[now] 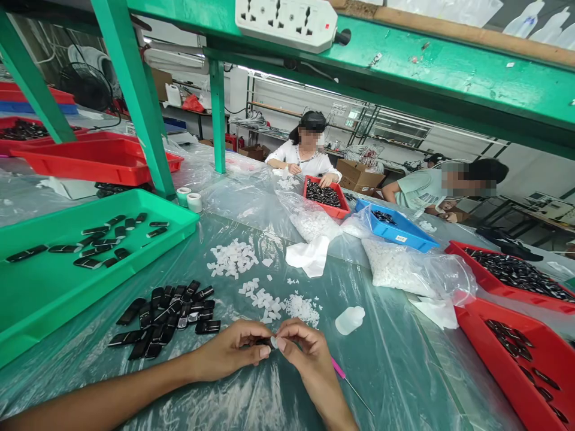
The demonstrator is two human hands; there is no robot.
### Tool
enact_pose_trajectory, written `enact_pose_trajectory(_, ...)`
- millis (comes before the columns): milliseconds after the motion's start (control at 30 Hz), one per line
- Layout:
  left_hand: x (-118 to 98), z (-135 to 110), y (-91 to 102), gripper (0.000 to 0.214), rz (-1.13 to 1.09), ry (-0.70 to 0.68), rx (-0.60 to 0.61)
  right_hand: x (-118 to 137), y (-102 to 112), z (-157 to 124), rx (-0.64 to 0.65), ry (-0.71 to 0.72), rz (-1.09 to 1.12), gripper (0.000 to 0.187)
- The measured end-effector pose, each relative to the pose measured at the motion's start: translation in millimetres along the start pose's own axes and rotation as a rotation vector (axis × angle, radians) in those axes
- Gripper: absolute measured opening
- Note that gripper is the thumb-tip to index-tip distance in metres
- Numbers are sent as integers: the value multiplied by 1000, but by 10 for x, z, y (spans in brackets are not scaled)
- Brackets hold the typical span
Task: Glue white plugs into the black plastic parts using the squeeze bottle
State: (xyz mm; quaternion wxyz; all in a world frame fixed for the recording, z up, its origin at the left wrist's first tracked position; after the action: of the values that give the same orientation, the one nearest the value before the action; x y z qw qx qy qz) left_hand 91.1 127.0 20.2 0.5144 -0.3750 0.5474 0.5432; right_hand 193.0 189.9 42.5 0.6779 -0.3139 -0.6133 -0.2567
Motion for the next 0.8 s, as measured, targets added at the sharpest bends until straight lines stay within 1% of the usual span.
enact_pose_trajectory(100,-40,-4,6,36,29,-20,7,-43,7,-6,6,-55,43,15)
enact_pose_trajectory(200,-68,-8,5,37,45,-24,31,-134,38,-28,-12,-154,100,12)
enact_pose_trajectory(267,-75,-11,1,37,42,-20,48,-187,45,-42,3,-201,141,10)
enact_pose_trajectory(433,-45,-15,-5,41,5,15,70,-281,39,-63,58,-259,281,5)
enact_pose_trajectory(567,-30,-24,-17,39,17,0,109,-384,28,-71,88,-339,391,5)
enact_pose_trajectory(700,-22,-35,-28,38,14,-4,146,-429,-26,-74,170,-381,435,6)
enact_pose_trajectory(800,-17,-37,-33,40,-51,23,153,-429,-40,-84,174,-386,442,8)
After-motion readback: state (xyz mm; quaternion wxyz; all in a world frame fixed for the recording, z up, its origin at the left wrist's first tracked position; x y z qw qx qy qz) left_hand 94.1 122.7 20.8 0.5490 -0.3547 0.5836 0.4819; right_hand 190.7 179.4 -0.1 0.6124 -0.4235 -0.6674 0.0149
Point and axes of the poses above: each hand's wrist, its own z-axis towards the middle knuckle, its own y-axis out of the back of the hand, x = y × z, the point moved 7 cm from there along z, towards the middle knuckle, and after that the axes turned 10 degrees about z, right-handed, at the moved point
